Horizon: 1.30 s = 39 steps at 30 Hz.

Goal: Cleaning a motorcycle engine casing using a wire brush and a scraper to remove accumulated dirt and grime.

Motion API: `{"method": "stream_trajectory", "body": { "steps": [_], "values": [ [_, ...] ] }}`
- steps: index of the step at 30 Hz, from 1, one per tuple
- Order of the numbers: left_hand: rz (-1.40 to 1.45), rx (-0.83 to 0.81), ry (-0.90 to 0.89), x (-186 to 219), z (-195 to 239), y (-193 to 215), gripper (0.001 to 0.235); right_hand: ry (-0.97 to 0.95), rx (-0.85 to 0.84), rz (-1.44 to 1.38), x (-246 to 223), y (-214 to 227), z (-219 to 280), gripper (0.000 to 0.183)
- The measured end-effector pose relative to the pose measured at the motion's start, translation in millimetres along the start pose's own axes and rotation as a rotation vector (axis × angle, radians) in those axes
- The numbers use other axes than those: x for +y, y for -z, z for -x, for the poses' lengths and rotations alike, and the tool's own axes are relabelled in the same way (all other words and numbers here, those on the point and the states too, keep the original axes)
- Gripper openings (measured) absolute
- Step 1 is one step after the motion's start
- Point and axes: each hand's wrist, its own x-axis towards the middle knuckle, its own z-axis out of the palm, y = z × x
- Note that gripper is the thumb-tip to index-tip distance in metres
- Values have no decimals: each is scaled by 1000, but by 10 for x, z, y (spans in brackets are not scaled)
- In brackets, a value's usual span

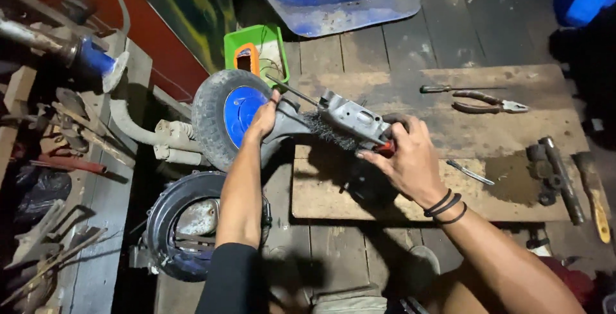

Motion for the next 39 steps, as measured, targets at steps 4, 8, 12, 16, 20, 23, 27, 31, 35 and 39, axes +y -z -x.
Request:
{"method": "stream_trajectory", "body": {
  "steps": [4,8,12,16,20,23,27,31,35,39],
  "values": [
    [-2,-32,75,8,161,22,105,-4,-52,60,-63,-31,-140,56],
    [-9,-51,117,-163,-24,-59,110,-32,-60,112,-61,-113,-212,55],
    [-21,-57,150,-111,203,-57,108,-39,-57,121,-136,-247,-270,57],
    [-16,-29,118,-178,96,-116,104,-65,-72,65,-101,-275,-312,54],
    [-146,40,72,-485,-199,-277,102,-91,-47,4,-50,-302,-329,50],
    [-308,21,0,-331,61,-297,98,-108,-18,-100,-42,-249,-351,46],
    [-449,-8,-72,-117,572,-239,93,-175,23,-144,331,-186,-232,43],
    [-654,-45,-166,49,1006,-24,85,-154,155,-101,802,276,63,42],
    [-786,15,-273,92,1416,193,54,-514,-125,-56,947,1053,512,43],
    [-857,133,-252,180,1858,-7,34,-568,-337,215,1159,1510,1239,39]
  ]
}}
